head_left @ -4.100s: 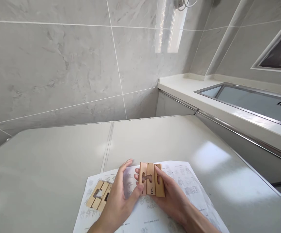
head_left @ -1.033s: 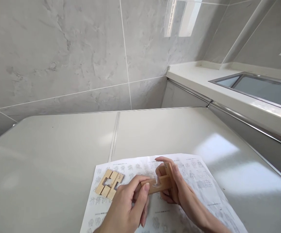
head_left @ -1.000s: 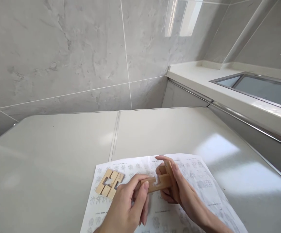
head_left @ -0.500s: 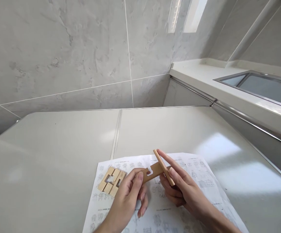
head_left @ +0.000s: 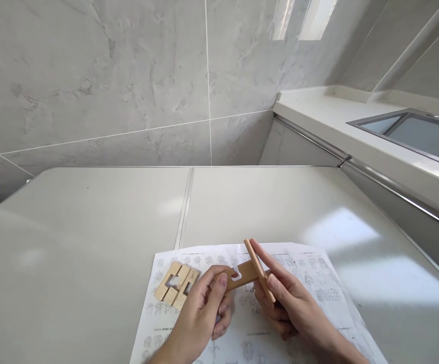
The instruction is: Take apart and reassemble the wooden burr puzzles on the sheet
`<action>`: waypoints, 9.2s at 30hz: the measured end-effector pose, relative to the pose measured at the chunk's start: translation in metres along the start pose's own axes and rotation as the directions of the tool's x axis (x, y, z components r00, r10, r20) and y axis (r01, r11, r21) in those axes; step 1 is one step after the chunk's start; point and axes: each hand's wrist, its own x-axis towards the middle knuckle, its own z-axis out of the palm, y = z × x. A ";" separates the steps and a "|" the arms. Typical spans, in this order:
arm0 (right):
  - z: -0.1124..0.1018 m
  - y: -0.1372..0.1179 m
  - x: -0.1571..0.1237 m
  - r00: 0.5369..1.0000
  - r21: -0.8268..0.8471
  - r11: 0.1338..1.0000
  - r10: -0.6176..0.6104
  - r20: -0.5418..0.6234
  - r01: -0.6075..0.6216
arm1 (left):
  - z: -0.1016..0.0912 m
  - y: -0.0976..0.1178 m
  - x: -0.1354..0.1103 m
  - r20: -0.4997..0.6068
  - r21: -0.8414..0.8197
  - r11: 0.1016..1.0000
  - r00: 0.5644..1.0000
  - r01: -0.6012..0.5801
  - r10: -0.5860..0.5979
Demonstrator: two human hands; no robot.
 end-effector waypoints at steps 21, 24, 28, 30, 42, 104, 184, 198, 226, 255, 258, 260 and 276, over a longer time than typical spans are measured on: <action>-0.009 0.013 0.002 0.969 0.188 0.970 0.108 0.222 -0.151 | 0.010 0.007 -0.007 0.150 0.070 0.994 0.986 -0.079 0.068; -0.010 0.012 0.003 0.965 0.211 0.961 0.129 0.229 -0.178 | 0.009 0.005 -0.006 0.146 0.094 0.991 0.986 -0.096 0.082; -0.011 0.013 0.002 0.959 0.247 0.951 0.122 0.257 -0.187 | 0.007 0.005 -0.005 0.155 0.135 0.984 0.983 -0.116 0.094; -0.012 0.015 0.003 0.952 0.273 0.938 0.139 0.273 -0.215 | 0.006 0.005 -0.005 0.166 0.152 0.980 0.981 -0.127 0.101; -0.009 0.017 0.006 0.930 0.077 0.941 0.309 0.197 -0.329 | 0.006 0.004 -0.010 0.263 0.189 0.974 0.962 -0.128 0.075; -0.029 -0.025 0.011 0.979 0.015 0.999 -0.042 -0.201 0.046 | 0.006 0.002 -0.011 0.132 0.028 0.987 0.980 -0.155 0.151; -0.038 -0.013 0.006 1.000 -0.042 0.999 -0.010 0.007 0.011 | 0.010 -0.001 -0.007 0.102 0.242 0.959 0.987 -0.146 0.124; -0.029 -0.021 0.004 1.000 -0.179 0.984 -0.019 -0.004 0.018 | 0.009 0.000 -0.007 0.160 0.222 0.954 0.973 -0.202 0.169; -0.035 -0.015 0.006 0.996 -0.317 0.948 0.017 0.090 0.012 | 0.009 -0.001 -0.008 0.128 0.184 0.967 0.980 -0.177 0.155; -0.023 -0.015 0.006 0.982 -0.193 0.969 0.171 0.074 -0.154 | 0.008 -0.001 -0.006 0.134 0.135 0.973 0.976 -0.189 0.171; -0.021 -0.015 0.006 0.982 -0.185 0.971 0.168 0.082 -0.150 | 0.008 -0.004 -0.008 0.101 0.162 0.965 0.976 -0.206 0.191; -0.020 -0.014 0.006 0.984 -0.181 0.972 0.163 0.071 -0.148 | 0.008 -0.008 -0.010 0.101 0.175 0.954 0.968 -0.245 0.230; -0.017 -0.006 0.002 0.995 -0.237 0.966 0.104 0.003 -0.100 | 0.009 -0.015 -0.012 0.137 0.375 0.841 0.921 -0.389 0.365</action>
